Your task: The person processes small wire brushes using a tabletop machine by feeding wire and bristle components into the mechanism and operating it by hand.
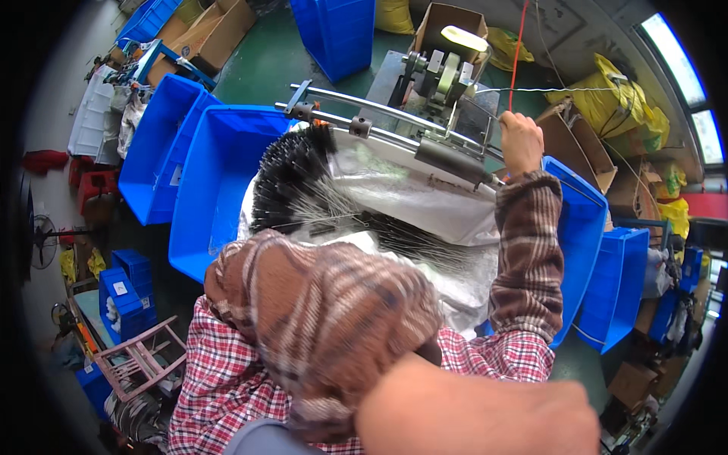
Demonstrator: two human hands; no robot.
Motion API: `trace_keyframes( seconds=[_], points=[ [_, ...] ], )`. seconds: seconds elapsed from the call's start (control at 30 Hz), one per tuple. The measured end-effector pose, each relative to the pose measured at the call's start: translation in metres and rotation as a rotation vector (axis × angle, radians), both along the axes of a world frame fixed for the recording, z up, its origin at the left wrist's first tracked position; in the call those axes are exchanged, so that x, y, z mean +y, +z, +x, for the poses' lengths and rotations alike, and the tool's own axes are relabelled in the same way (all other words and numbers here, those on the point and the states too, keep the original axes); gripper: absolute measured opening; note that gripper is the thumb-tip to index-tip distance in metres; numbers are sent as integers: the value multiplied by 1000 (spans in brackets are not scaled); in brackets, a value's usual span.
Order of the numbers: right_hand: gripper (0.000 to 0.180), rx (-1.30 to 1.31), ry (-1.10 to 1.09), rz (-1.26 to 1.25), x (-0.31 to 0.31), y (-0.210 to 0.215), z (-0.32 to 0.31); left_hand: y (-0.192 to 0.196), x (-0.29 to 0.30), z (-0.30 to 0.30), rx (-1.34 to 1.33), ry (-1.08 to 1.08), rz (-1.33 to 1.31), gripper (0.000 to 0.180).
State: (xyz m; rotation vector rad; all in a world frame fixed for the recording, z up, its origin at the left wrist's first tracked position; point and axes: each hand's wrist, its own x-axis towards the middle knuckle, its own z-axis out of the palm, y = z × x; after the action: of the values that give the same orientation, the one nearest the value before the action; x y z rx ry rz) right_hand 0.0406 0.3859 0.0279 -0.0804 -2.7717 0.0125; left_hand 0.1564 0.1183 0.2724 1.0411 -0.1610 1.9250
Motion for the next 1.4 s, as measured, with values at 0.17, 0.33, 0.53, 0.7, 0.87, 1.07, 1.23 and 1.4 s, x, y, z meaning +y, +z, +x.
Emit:
trace_keyframes(
  seconds=[0.17,0.33,0.53,0.7,0.87,1.07,1.23,1.4],
  points=[
    [10,-106,24,-553,-22,44,66,-55,-11,0,614,295,-154,14],
    [21,-581,302,-515,-54,62,118,-132,-87,-83,1350,1218,-980,22],
    [19,-281,545,-676,-157,12,65,-200,-178,-118,1595,1617,-1863,27],
    [37,-160,408,-728,-252,-43,6,-220,-187,-118,1426,1605,-1895,29],
    [31,-190,342,-761,-281,-57,-7,-226,-182,-118,1261,1610,-1940,26],
    [33,-59,345,-1466,-265,-51,5,-230,-187,-119,1411,1653,-1930,24],
    [27,-151,422,-1796,-232,-7,13,-201,-177,-110,1546,1692,-1810,43],
    [29,-259,563,-1721,-242,-11,20,-178,-145,-102,774,1263,-1592,52]
  ],
)
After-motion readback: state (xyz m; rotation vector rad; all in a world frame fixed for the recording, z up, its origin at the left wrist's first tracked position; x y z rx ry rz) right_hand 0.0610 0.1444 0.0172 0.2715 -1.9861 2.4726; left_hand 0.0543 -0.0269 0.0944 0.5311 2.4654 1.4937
